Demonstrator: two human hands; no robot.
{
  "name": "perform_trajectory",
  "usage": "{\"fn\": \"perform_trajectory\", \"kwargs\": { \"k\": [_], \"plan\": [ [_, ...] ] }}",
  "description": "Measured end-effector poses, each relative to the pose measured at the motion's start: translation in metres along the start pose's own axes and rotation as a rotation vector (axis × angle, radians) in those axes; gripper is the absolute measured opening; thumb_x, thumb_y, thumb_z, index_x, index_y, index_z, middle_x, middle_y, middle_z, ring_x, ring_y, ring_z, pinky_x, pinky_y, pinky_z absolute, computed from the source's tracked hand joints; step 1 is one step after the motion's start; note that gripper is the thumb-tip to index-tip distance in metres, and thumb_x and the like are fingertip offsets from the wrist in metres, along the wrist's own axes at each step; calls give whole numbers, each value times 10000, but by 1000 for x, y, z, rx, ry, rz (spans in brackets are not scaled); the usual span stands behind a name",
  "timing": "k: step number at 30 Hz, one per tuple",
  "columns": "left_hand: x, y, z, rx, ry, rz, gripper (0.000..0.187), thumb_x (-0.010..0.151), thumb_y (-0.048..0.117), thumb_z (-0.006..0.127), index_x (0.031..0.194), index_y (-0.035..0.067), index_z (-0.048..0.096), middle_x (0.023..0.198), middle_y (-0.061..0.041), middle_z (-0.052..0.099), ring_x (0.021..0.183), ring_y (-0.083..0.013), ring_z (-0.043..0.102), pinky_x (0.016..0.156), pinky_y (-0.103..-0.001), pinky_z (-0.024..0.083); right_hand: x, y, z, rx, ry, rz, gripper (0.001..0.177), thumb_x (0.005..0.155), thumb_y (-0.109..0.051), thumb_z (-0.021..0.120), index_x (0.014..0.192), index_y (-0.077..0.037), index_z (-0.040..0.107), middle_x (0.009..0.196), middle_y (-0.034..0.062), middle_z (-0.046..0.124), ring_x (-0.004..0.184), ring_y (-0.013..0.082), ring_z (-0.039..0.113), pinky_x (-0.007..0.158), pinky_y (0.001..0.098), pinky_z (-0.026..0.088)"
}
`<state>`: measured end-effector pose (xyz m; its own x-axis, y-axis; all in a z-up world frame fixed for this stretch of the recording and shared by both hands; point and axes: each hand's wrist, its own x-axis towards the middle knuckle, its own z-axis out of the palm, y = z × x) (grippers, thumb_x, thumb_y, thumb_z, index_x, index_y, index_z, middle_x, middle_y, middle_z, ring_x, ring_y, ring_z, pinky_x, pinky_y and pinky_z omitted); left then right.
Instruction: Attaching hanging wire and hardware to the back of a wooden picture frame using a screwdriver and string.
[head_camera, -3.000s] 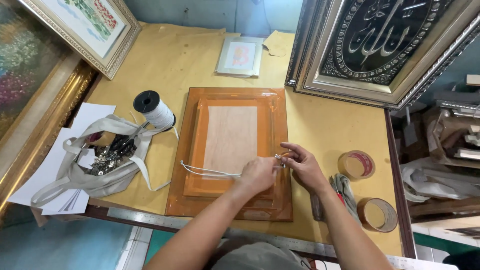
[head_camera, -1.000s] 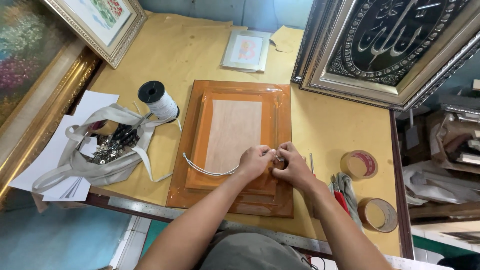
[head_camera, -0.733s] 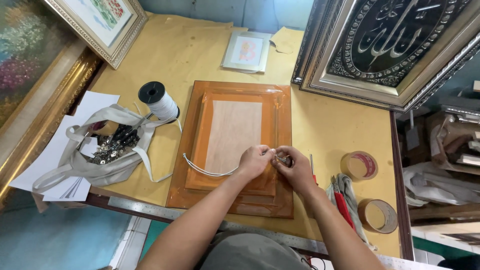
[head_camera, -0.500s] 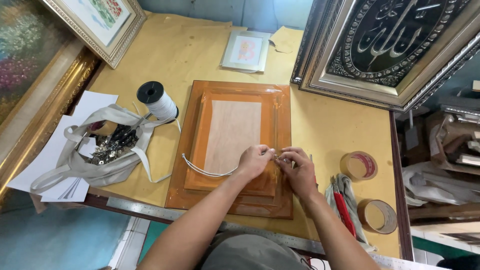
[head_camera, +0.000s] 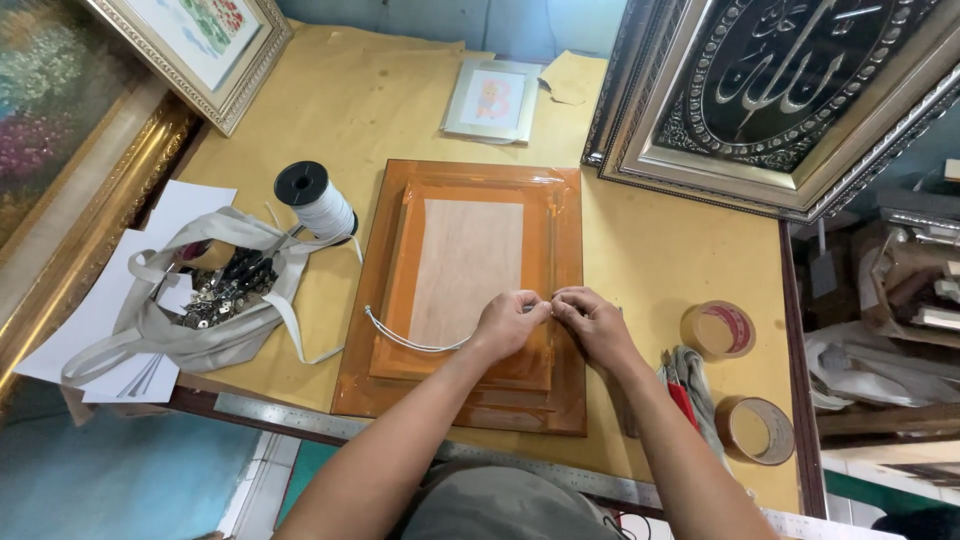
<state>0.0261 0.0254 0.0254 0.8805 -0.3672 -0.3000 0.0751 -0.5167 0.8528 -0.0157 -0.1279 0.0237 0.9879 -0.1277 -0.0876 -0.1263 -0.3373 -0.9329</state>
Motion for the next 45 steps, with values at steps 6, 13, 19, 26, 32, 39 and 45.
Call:
{"fn": "perform_trajectory", "kwargs": {
  "k": [6,13,19,26,32,39,45],
  "plan": [
    [9,-13,5,-12,4,19,228,776,363,541,729,165,646,685,-61,606,718,-204,574,658,-309,443,13,19,-1,-208,-27,71,185,783,-227,613,966,-248,634,1037,-21,602,883,187,585,818,328,458],
    [4,-6,-1,-38,-7,41,229,799,322,518,739,143,648,688,-69,614,721,-210,573,666,-317,444,-8,-13,-8,-150,-163,-92,172,791,-59,571,941,-24,649,1064,138,577,991,289,559,886,401,429],
    [-9,2,-14,-35,-65,100,194,787,324,541,811,175,664,734,-47,635,740,-173,580,688,-305,462,-1,20,-2,-234,29,-266,104,677,-148,732,779,-154,711,855,17,636,805,193,606,732,275,461],
    [-58,31,-53,261,-111,201,197,748,300,577,830,131,640,708,-107,629,758,-296,614,692,-381,474,-9,7,-2,-80,87,-162,101,617,-96,760,676,-120,681,713,4,605,653,86,526,610,178,367],
    [-92,-11,-55,709,-64,351,270,681,425,611,773,175,565,671,-88,610,736,-310,612,698,-402,450,-17,-22,-8,-179,-42,-101,194,698,-96,675,880,-161,688,941,24,650,776,164,596,707,261,448],
    [-118,-59,-32,878,254,616,617,463,424,694,976,170,467,766,1,434,759,-208,463,782,-368,351,-28,-29,2,-1,166,184,278,741,-146,588,997,-218,668,851,63,634,778,205,635,715,301,503],
    [-113,-77,-29,949,317,791,602,469,463,724,919,133,500,748,-27,480,737,-194,487,782,-347,365,-41,-24,12,-11,229,202,211,774,-171,586,965,-193,673,790,85,650,718,206,630,682,303,484]
  ]
}}
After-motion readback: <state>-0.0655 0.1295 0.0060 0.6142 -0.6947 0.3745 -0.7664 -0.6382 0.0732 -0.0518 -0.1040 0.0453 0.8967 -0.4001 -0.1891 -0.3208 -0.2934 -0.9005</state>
